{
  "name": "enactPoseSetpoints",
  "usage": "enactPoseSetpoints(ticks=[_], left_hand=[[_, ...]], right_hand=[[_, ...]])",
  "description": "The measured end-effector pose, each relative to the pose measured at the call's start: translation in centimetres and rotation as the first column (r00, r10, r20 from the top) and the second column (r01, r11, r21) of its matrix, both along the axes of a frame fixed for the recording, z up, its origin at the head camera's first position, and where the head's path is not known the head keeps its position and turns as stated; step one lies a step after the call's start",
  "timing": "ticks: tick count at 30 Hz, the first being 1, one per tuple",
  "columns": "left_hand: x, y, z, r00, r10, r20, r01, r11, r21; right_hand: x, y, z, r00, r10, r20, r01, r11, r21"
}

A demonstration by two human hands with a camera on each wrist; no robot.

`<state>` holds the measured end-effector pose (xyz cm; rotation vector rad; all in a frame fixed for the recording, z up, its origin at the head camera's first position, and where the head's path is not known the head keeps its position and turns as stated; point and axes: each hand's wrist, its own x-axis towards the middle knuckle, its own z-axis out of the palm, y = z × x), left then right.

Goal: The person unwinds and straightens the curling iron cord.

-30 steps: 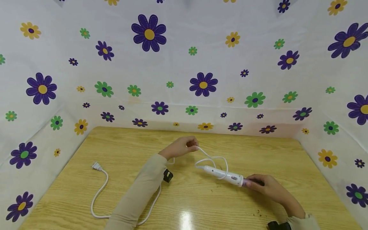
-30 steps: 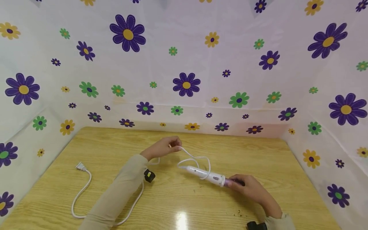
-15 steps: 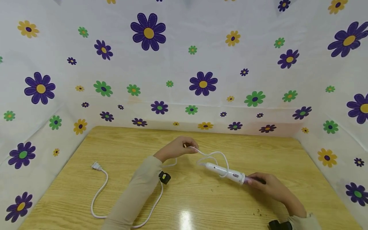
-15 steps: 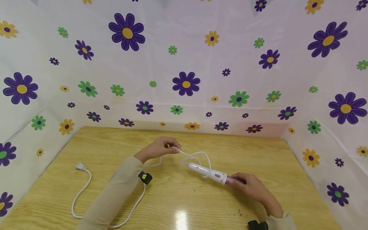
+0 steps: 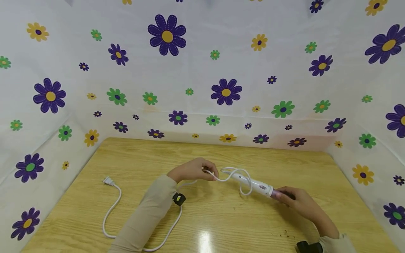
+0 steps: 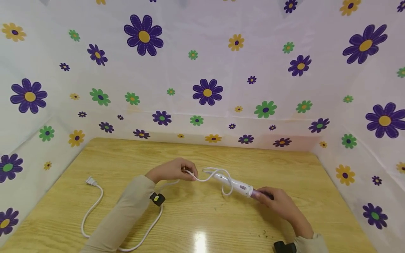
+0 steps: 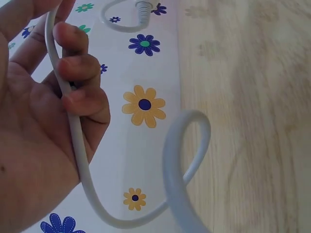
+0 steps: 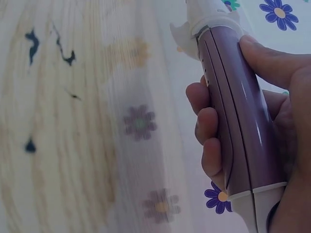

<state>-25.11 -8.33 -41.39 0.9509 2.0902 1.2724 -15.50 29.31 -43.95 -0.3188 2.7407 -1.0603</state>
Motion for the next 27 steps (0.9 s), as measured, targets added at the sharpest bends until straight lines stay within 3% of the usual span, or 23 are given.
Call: enactPoseSetpoints(ticks=[7, 20, 24, 27], left_hand=[[0.0, 0.2, -0.7, 1.000, 0.018, -0.003, -0.018, 0.997, -0.076], [-0.6, -0.2, -1.7, 0.990, 0.062, -0.126, -0.089, 0.972, -0.217], [-0.8, -0.4, -1.8, 0.979, 0.070, -0.193, -0.124, 0.952, -0.280], [-1.1, -0.5, -2.2, 0.960, 0.096, -0.264, -0.184, 0.925, -0.332]], right_hand=[[0.3, 0.6, 0.2, 1.000, 0.014, -0.025, -0.015, 0.999, -0.035], [0.8, 1.1, 0.5, 0.998, 0.004, -0.056, -0.008, 0.998, -0.068], [1.0, 1.1, 0.7, 0.999, -0.009, -0.050, 0.005, 0.997, -0.076], [1.0, 1.1, 0.8, 0.999, -0.025, -0.033, 0.022, 0.996, -0.081]])
